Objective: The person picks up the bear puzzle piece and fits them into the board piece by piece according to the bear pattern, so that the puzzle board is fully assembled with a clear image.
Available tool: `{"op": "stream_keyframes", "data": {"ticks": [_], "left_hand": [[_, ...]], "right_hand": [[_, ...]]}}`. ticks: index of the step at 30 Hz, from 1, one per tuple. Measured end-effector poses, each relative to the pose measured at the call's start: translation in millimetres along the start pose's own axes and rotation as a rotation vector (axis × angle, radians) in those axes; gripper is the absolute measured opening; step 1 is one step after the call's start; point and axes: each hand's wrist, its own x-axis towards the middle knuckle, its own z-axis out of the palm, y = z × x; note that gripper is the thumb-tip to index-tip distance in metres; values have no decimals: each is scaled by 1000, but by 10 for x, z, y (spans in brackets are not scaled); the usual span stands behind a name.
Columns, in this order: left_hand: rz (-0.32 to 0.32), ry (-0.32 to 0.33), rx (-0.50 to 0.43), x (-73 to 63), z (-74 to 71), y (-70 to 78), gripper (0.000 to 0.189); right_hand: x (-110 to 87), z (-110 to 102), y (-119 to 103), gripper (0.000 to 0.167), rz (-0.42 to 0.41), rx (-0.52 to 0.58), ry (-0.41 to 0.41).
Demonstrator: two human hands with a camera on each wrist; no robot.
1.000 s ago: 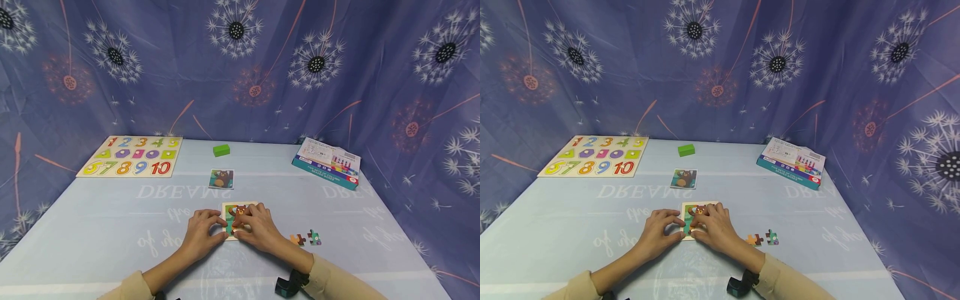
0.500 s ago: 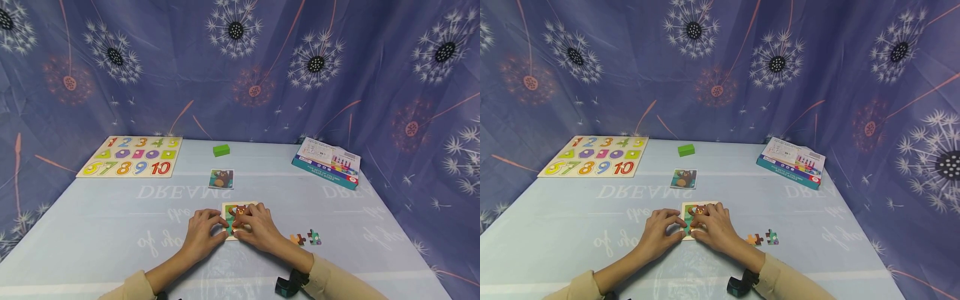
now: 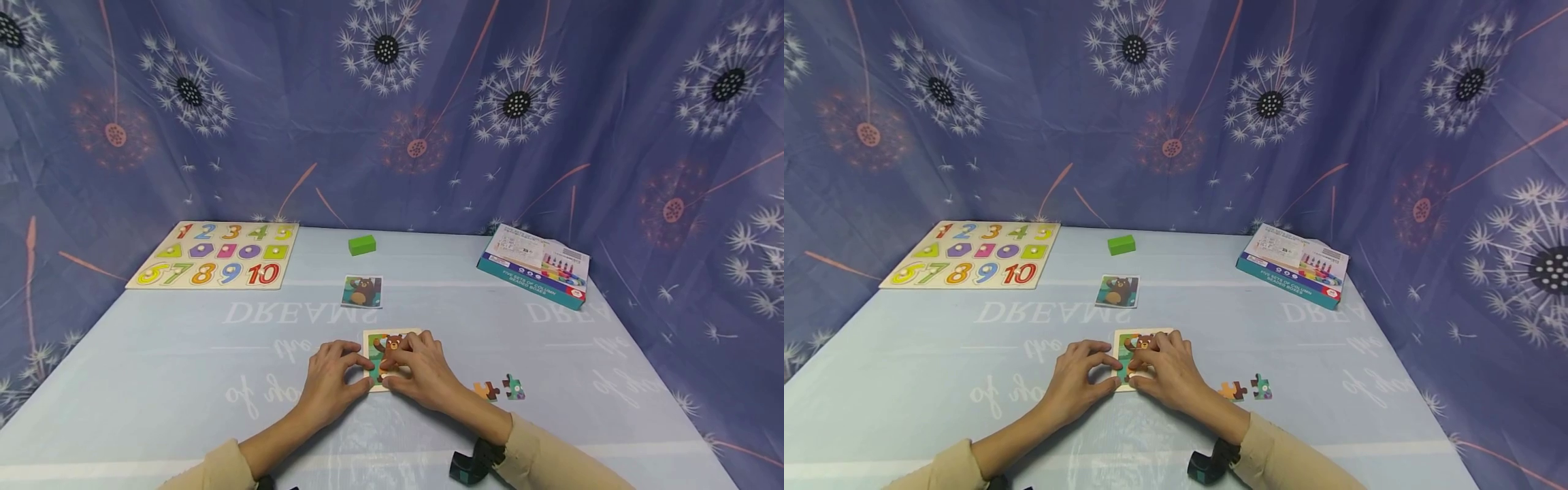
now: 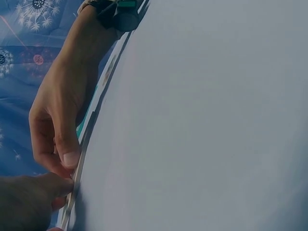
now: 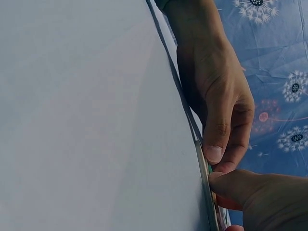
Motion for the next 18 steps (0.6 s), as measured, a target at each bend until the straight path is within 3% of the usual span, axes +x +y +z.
{"op": "stream_keyframes", "data": {"ticks": [5,12,18], "left_hand": [[10,-6,18,10,-2,-2,14],[-9,-11,-31,6,-8,-17,15],[-19,-11,-40,1,-7,-25,16]], "right_hand": [[10,-2,5,17,7,5,0],[11,15,21,18,4,6,6],[-8,14,24,28,19,11,2]]}}
